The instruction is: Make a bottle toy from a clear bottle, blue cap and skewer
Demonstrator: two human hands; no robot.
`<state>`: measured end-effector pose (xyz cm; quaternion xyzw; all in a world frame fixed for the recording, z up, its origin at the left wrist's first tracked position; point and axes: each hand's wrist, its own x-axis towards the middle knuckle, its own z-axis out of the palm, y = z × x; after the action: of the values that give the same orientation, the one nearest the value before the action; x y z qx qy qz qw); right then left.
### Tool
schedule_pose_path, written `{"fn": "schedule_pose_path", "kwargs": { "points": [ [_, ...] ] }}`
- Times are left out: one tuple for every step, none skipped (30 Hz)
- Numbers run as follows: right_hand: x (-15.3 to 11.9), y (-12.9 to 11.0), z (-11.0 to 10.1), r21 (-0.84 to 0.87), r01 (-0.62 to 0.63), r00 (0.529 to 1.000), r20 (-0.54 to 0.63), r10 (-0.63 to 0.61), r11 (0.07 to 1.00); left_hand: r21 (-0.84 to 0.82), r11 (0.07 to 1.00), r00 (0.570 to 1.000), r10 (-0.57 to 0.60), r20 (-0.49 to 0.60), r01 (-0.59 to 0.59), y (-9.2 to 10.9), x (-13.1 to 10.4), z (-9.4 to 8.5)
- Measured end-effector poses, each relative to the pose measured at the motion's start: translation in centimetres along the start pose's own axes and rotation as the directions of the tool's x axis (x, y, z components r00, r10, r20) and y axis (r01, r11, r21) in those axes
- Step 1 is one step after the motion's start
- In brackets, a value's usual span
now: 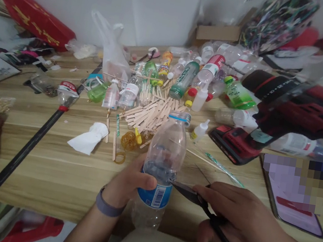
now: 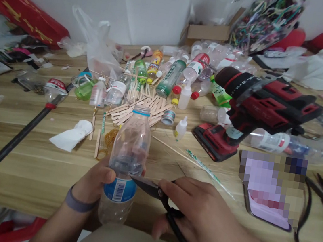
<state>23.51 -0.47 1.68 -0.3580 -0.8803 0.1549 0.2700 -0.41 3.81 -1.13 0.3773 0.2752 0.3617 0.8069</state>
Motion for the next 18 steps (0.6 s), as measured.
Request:
{"fn": "schedule_pose_path", "kwargs": {
  "points": [
    [0.1, 0.0, -0.1, 0.002, -0.003, 1.0, 0.006, 0.003, 1.0, 0.003, 1.0, 1.0, 0.008, 0.002, -0.008, 0.0, 0.0, 0.0],
    [0.1, -0.1, -0.2, 0.007, 0.002, 1.0, 0.008, -0.002, 1.0, 0.008, 1.0, 1.0, 0.016, 0.003, -0.016, -0.1, 0.0, -0.1],
    [0.1, -0.1, -0.3, 0.017, 0.003, 1.0, 0.019, -0.003, 1.0, 0.01, 1.0, 1.0, 0.026, -0.001, -0.026, -0.1, -0.1, -0.1],
    [0.2, -0.1, -0.5, 0.033, 0.002, 0.999, 0.038, -0.003, 0.999, 0.007, 1.0, 1.0, 0.028, -0.003, -0.028, -0.2, -0.1, -0.2],
    [0.2, -0.1, -0.7, 0.052, -0.012, 0.998, 0.064, 0.008, 0.999, 0.0, 1.0, 1.0, 0.025, -0.004, -0.025, -0.2, -0.1, -0.2],
    [0.3, -0.1, -1.0, 0.073, -0.039, 0.994, 0.105, 0.031, 0.997, -0.006, 1.0, 1.0, 0.018, -0.002, -0.018, -0.2, -0.1, -0.2],
    [0.4, -0.1, -1.3, 0.093, -0.076, 0.986, 0.156, 0.061, 0.993, -0.008, 1.0, 1.0, 0.011, 0.003, -0.011, -0.2, -0.1, -0.3],
    [0.5, -0.1, -1.6, 0.105, -0.116, 0.973, 0.21, 0.092, 0.988, -0.004, 1.0, 1.0, 0.008, 0.005, -0.008, -0.2, -0.1, -0.3],
    [0.6, -0.1, -1.9, 0.107, -0.147, 0.961, 0.251, 0.116, 0.983, 0.005, 1.0, 1.0, 0.011, 0.002, -0.011, -0.2, -0.2, -0.3],
    [0.8, -0.1, -2.2, 0.103, -0.165, 0.951, 0.279, 0.13, 0.981, 0.016, 1.0, 1.0, 0.014, -0.003, -0.014, -0.2, -0.2, -0.2],
    [0.9, -0.1, -2.4, 0.093, -0.17, 0.946, 0.296, 0.136, 0.981, 0.025, 0.999, 1.0, 0.021, -0.013, -0.02, -0.2, -0.2, -0.2],
    [1.1, -0.1, -2.6, 0.081, -0.165, 0.943, 0.304, 0.133, 0.983, 0.033, 0.999, 1.0, 0.023, -0.021, -0.022, -0.2, -0.3, -0.2],
    [1.2, 0.0, -2.8, 0.063, -0.159, 0.941, 0.31, 0.132, 0.985, 0.038, 0.999, 0.999, 0.021, -0.027, -0.02, -0.2, -0.3, -0.2],
    [1.3, 0.0, -2.9, 0.047, -0.15, 0.942, 0.311, 0.128, 0.988, 0.039, 0.999, 1.0, 0.011, -0.027, -0.01, -0.2, -0.4, -0.2],
    [1.4, 0.2, -3.1, 0.028, -0.141, 0.941, 0.314, 0.125, 0.99, 0.038, 0.999, 1.0, 0.0, -0.027, 0.001, -0.3, -0.4, -0.2],
    [1.5, 0.4, -3.2, 0.007, -0.125, 0.941, 0.316, 0.117, 0.992, 0.033, 0.999, 1.0, -0.006, -0.029, 0.007, -0.3, -0.4, -0.2],
    [1.5, 0.6, -3.3, -0.015, -0.101, 0.945, 0.311, 0.101, 0.995, 0.026, 1.0, 0.999, -0.014, -0.03, 0.015, -0.3, -0.4, -0.3],
    [1.6, 0.8, -3.4, -0.038, -0.068, 0.949, 0.307, 0.077, 0.997, 0.016, 1.0, 0.999, -0.021, -0.029, 0.022, -0.4, -0.3, -0.3]
  ]
}}
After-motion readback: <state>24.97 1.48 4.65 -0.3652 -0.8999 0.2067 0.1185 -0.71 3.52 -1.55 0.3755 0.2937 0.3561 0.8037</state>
